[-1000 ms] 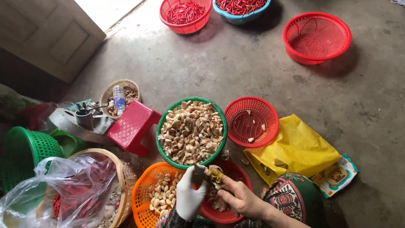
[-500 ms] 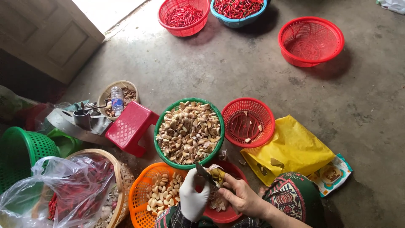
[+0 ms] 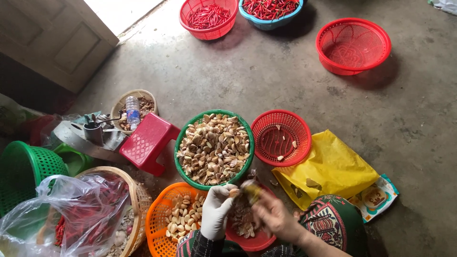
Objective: Trimming small pieces of wood or organic material using a knife while sitting on the floor.
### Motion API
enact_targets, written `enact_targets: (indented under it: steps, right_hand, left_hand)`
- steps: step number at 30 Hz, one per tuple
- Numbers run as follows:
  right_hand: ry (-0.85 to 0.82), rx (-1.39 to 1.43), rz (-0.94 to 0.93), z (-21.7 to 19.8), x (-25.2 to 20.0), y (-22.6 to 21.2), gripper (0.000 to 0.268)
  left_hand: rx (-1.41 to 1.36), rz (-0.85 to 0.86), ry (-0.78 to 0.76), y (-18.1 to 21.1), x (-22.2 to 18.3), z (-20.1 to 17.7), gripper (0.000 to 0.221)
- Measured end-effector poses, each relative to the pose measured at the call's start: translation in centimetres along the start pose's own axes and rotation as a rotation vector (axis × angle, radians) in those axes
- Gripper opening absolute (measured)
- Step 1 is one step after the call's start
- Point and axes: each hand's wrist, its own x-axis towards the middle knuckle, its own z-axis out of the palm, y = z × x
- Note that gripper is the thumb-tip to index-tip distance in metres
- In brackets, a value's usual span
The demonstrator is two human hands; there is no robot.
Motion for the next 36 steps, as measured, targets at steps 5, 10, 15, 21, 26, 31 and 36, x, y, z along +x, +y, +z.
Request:
enact_targets:
  steps: [5,10,15,21,26,31,36]
  right_hand:
    - [0.109,0.118,-0.143,-1.5,0.5,0.0,0.067]
    - [-0.098,0.161,-0.034,-0.3,0.5,0.6,0.062]
    - [-0.040,0.124,0.012,-0.1,0.4,-0.2,0.055]
    - [-0.039,0.132,0.061,0.2,0.0,-0.3,0.062]
    - [-0.006,0.096,0.046,0.3,0.0,-0.2,0.059]
    - [-0.004,0.109,0.040,0.0,-0.1,0.3,0.055]
    - [-0.021,0.256,0.045,-0.3,-0.5,0.9,0.052]
  left_hand:
    - [-0.108,-0.024,0.062,0.2,-0.1,0.2,0.039]
    - [-0.083,-0.027,0.032,-0.9,0.1,0.0,0.037]
    - [0.186,-0.057,0.106,0.1,-0.6,1.2,0.035]
    - [0.361,-0.044,0.083,-0.6,-0.8,0.6,0.035]
    - [0.336,-0.023,0.068,-1.0,-0.5,0.5,0.033]
    - [0.228,-0.048,-0.005,-0.9,-0.4,0.2,0.032]
    - [0.202,-0.017,-0.107,-0.2,-0.7,0.3,0.030]
